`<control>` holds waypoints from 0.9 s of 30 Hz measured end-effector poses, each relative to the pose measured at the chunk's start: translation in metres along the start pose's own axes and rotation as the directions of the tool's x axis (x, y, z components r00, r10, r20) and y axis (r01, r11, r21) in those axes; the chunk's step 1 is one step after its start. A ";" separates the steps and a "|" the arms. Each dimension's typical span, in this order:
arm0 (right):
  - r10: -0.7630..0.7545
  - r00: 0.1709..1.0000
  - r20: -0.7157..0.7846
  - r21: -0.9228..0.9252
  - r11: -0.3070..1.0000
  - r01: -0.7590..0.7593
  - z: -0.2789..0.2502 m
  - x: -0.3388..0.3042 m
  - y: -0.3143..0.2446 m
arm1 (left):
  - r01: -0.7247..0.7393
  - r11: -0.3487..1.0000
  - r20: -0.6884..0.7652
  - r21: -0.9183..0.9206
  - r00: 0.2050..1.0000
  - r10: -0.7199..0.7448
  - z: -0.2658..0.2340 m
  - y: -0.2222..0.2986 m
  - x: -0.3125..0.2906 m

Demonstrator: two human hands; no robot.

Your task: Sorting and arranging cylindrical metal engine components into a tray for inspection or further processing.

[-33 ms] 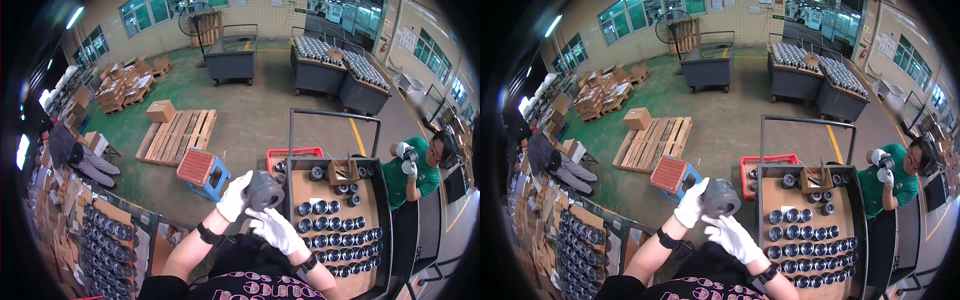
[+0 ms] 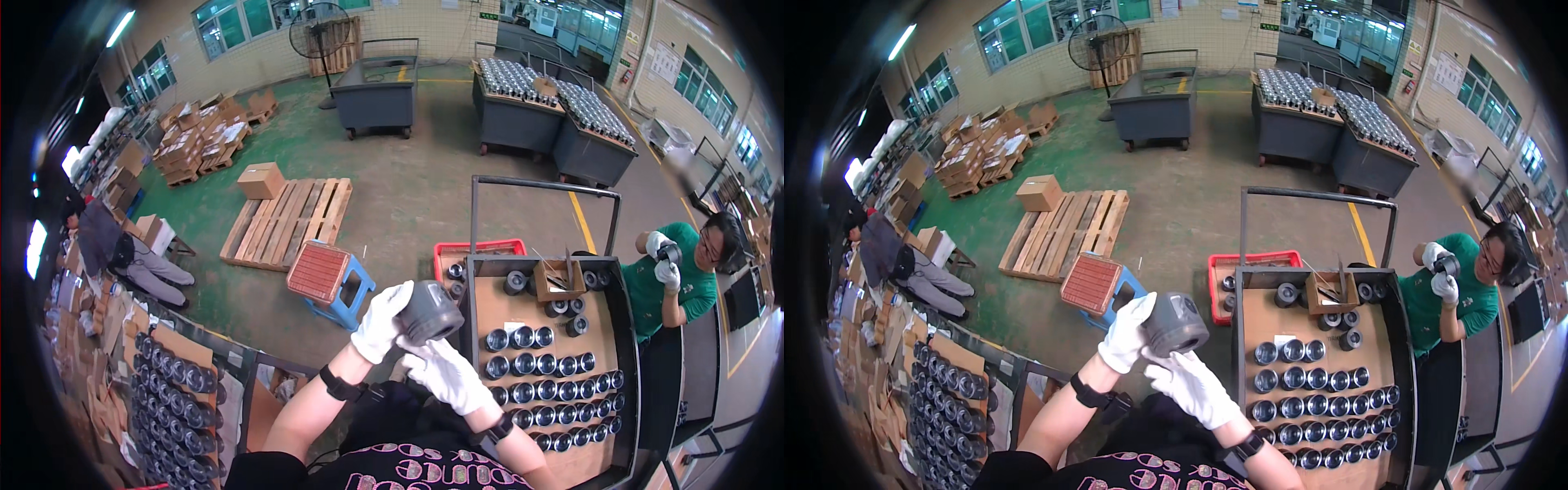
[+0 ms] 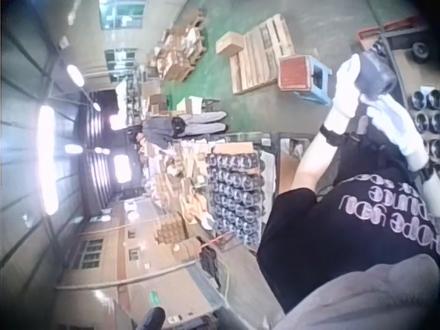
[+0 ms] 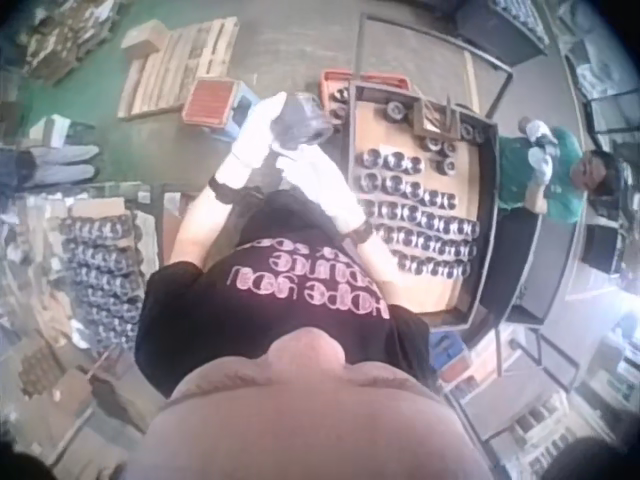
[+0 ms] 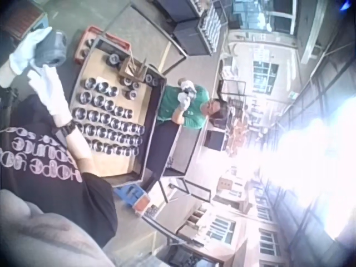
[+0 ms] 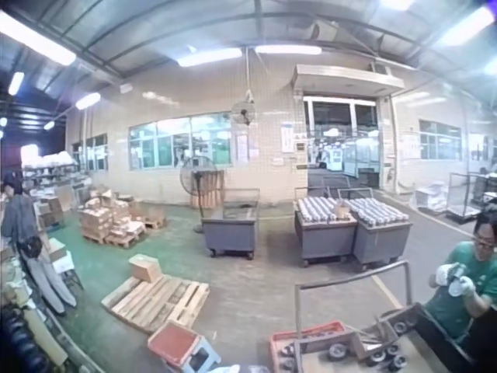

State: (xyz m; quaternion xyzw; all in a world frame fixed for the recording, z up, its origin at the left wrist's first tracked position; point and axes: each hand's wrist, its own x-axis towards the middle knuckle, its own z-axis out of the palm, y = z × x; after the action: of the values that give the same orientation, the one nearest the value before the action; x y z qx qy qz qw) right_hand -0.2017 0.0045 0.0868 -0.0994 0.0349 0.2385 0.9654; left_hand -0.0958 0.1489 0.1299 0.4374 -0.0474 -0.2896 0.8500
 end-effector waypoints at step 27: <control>-0.658 0.738 0.151 -0.988 -0.073 0.137 -0.001 -0.001 -0.019 | 0.153 0.778 0.249 -0.609 0.969 0.004 -0.026 -0.072 0.003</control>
State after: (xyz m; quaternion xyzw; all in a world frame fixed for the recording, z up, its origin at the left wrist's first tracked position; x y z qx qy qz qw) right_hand -0.1940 -0.0126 0.0896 -0.7651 0.0226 -0.1349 0.6293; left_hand -0.1170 0.1331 0.0584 0.0957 -0.0323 -0.3723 0.9226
